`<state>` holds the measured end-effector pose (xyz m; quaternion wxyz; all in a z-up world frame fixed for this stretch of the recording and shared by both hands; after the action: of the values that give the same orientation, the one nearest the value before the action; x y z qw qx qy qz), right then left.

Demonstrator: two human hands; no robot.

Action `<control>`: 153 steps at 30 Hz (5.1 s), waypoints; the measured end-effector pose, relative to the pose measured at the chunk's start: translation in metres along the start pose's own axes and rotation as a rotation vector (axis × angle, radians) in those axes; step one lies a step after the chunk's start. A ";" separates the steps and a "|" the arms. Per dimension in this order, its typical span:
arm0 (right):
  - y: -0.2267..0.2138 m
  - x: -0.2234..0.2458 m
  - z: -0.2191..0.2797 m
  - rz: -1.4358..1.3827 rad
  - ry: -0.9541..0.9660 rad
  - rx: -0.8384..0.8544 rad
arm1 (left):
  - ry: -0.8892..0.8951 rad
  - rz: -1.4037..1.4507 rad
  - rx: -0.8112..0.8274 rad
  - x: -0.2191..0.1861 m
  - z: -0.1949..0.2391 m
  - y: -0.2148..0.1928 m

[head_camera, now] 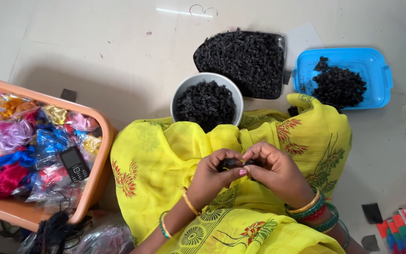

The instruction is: The person sits on the floor and repeatedly picks up small black material pieces from a white bowl, manipulates them with both hands, and places them into a black tray. The person occasionally reaches into a nearby orange bin containing colorful materials.

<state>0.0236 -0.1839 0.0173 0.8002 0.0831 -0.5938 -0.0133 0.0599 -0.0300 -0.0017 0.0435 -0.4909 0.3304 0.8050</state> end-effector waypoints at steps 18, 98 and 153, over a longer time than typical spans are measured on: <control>0.003 -0.016 -0.007 0.198 0.145 0.112 | 0.308 -0.635 -0.121 -0.021 0.014 0.000; 0.001 0.020 -0.007 0.066 0.077 0.017 | -0.012 0.429 -0.112 -0.039 0.012 -0.059; 0.019 0.001 -0.011 0.079 -0.062 0.112 | 0.025 0.056 0.007 -0.002 0.011 -0.014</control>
<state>0.0326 -0.1640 0.0179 0.7754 0.1039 -0.6209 0.0492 0.0582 -0.0119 -0.0037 0.0187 -0.4911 0.3472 0.7987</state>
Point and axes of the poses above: each hand's wrist, its own z-axis away from the middle knuckle, its own y-axis out of the palm, x = y × z, the point moved 7 cm from there along -z, towards the middle knuckle, and after that the axes turned 6 degrees about z, right-handed, at the moved point
